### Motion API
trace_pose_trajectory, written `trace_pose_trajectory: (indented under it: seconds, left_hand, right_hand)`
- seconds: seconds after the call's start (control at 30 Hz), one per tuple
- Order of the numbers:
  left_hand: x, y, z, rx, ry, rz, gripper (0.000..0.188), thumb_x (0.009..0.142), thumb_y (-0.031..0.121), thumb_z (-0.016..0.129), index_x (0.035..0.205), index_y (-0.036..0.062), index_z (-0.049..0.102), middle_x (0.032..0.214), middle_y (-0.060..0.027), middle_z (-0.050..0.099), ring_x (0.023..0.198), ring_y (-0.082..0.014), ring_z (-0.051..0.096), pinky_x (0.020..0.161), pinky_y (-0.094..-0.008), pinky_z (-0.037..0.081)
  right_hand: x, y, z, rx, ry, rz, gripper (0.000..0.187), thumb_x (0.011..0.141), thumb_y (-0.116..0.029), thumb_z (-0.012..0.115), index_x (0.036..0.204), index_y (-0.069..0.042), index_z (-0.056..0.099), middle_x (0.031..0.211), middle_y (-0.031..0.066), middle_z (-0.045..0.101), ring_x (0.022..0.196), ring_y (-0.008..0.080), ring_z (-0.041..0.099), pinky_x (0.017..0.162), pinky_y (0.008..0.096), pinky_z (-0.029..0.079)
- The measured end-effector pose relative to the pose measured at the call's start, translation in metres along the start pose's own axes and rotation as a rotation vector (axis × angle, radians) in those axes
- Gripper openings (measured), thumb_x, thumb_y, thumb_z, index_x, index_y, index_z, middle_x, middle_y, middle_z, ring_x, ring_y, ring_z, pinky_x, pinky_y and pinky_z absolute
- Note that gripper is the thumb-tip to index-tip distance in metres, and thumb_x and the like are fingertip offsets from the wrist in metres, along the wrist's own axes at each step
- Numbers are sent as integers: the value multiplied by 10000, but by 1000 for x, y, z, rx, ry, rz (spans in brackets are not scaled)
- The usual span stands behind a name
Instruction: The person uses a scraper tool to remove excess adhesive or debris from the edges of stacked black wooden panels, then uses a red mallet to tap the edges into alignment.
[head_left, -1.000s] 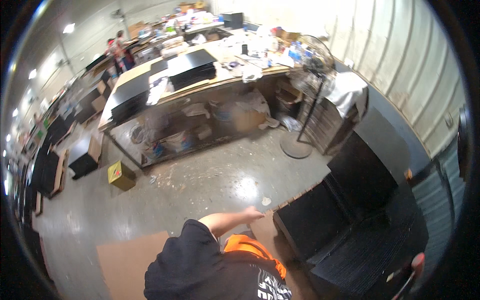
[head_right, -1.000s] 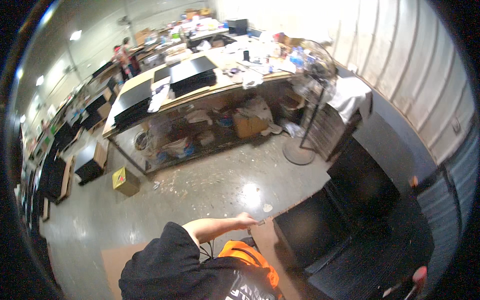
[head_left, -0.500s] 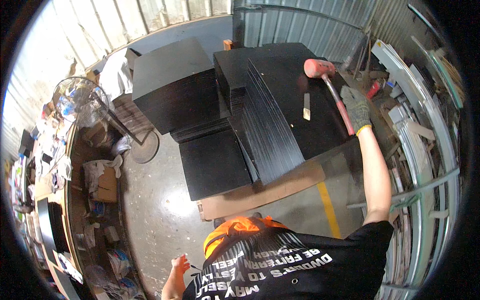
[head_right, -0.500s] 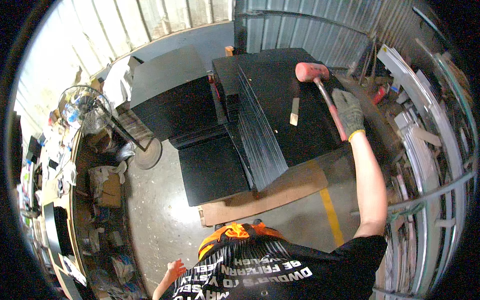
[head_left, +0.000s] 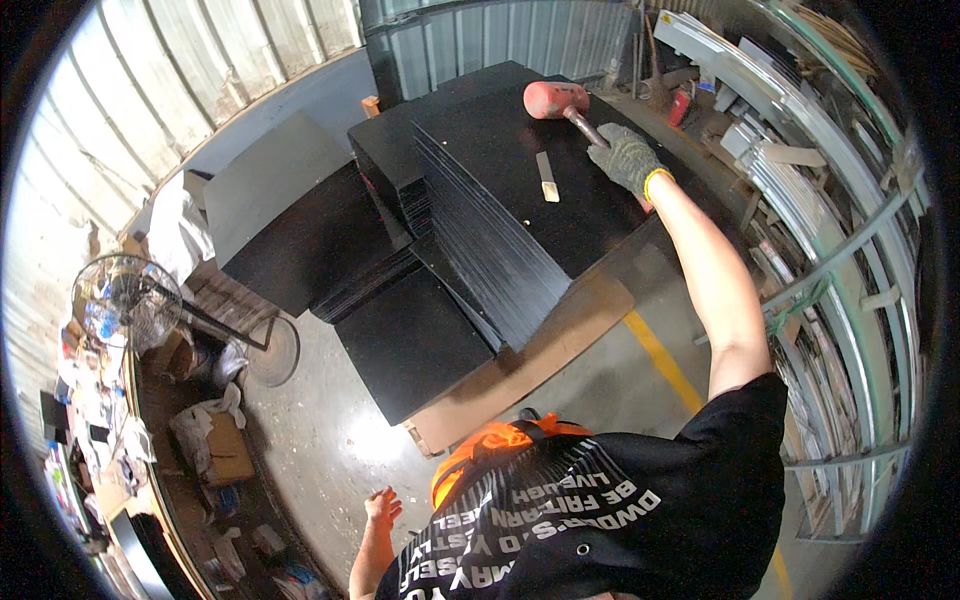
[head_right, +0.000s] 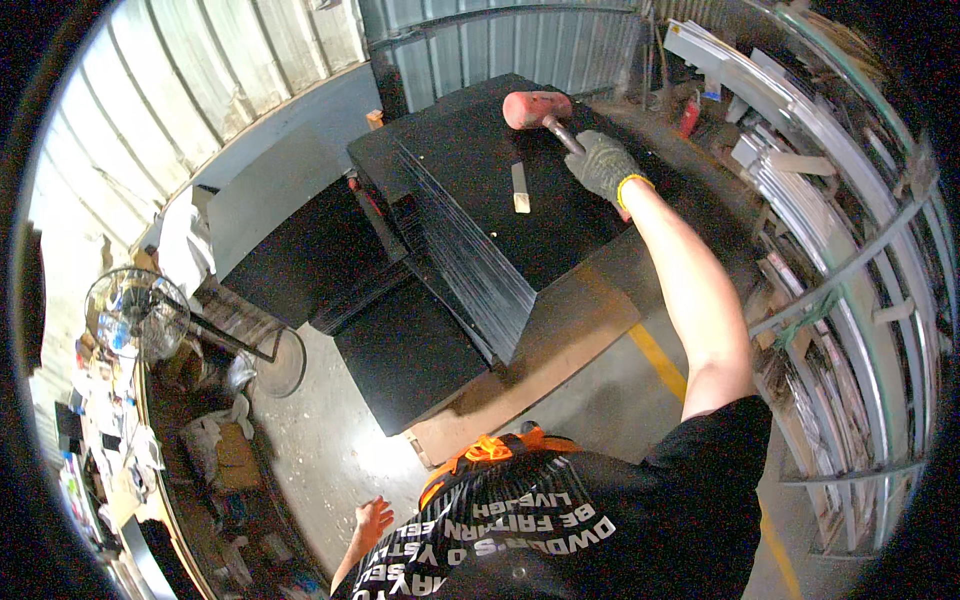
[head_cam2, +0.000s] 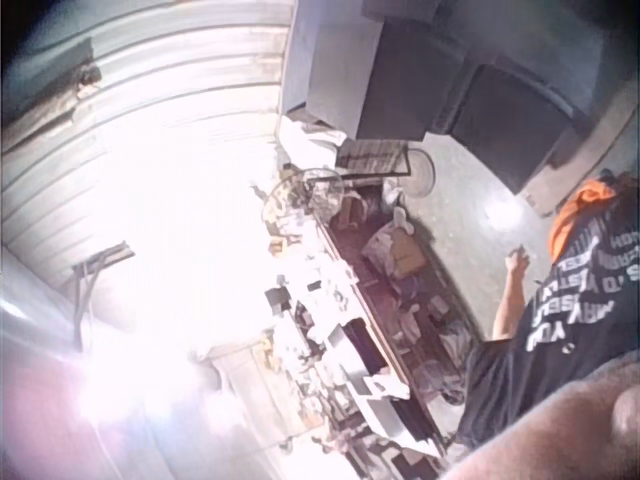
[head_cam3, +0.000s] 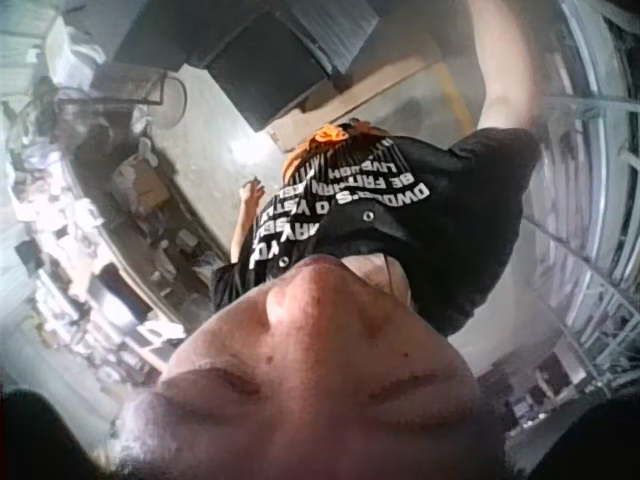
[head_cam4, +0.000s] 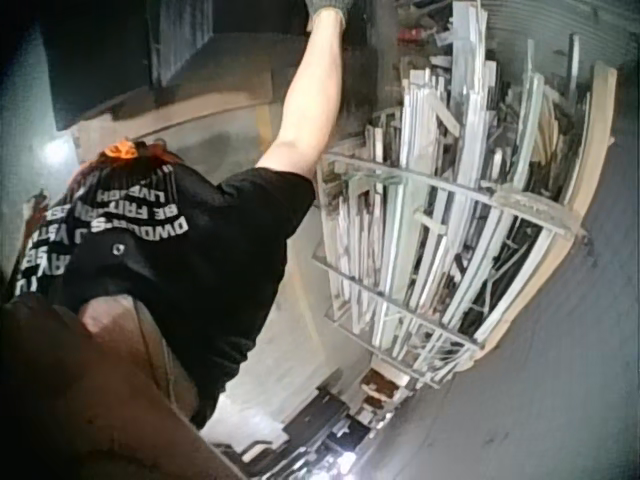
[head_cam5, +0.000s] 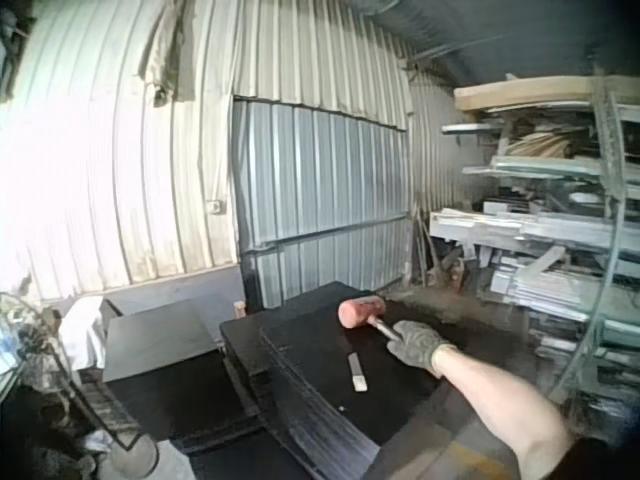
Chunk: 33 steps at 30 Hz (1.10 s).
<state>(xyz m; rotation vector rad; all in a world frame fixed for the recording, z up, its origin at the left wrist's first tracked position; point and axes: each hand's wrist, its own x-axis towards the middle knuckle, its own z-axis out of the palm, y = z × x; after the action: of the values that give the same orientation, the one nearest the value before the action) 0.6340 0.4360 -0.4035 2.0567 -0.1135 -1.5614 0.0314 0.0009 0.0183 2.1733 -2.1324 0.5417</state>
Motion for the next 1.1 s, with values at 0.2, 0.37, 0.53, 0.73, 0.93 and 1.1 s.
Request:
trace_pose_trajectory:
  seconds: [0.2, 0.37, 0.53, 0.73, 0.93, 1.1]
  left_hand:
    - [19, 11, -25, 123, -6, -58, 308, 867, 222, 649, 1090, 12, 619, 963, -133, 661, 763, -295, 653, 591, -400, 536]
    - [63, 104, 14, 661, 181, 537, 204, 797, 180, 620, 697, 3, 613, 609, -74, 593, 550, -154, 540, 545, -362, 452]
    - [-23, 276, 160, 606, -145, 1145, 430, 904, 244, 645, 1239, -17, 579, 1113, -188, 676, 1057, -256, 657, 921, -346, 507]
    - [-205, 406, 302, 481, -235, 2198, 418, 909, 121, 616, 1289, -17, 506, 1266, -211, 562, 1181, -361, 535, 1009, -426, 433]
    - [-274, 443, 376, 425, -213, 2526, 281, 910, 123, 593, 1149, -24, 590, 1204, -176, 592, 1139, -341, 542, 990, -421, 433]
    - [-262, 440, 389, 531, -364, 2472, 113, 904, 84, 569, 917, -11, 628, 977, -134, 652, 958, -304, 604, 900, -398, 463]
  right_hand:
    - [-105, -45, -23, 515, 277, 61, 403, 879, -270, 628, 1172, -7, 546, 860, 141, 609, 759, 264, 603, 712, 360, 496]
    - [-213, -98, -24, 1281, 344, 302, 356, 921, -114, 586, 1269, -74, 523, 752, -28, 535, 610, 59, 505, 516, 217, 436]
    - [-293, -116, 41, 1416, 486, 534, 333, 925, -90, 584, 1252, -110, 525, 737, -43, 511, 577, 56, 476, 461, 217, 410]
    - [-315, -162, 72, 1722, 690, 819, 138, 964, -133, 535, 1101, -115, 538, 611, -17, 436, 487, 115, 452, 431, 283, 409]
    - [-333, -147, 90, 2385, 530, 802, 152, 989, -264, 485, 1053, -138, 538, 586, -27, 427, 448, 129, 439, 412, 313, 405]
    - [-324, -167, 110, 1771, 438, 893, 154, 959, -262, 502, 946, -109, 521, 583, 9, 495, 387, 153, 464, 337, 312, 410]
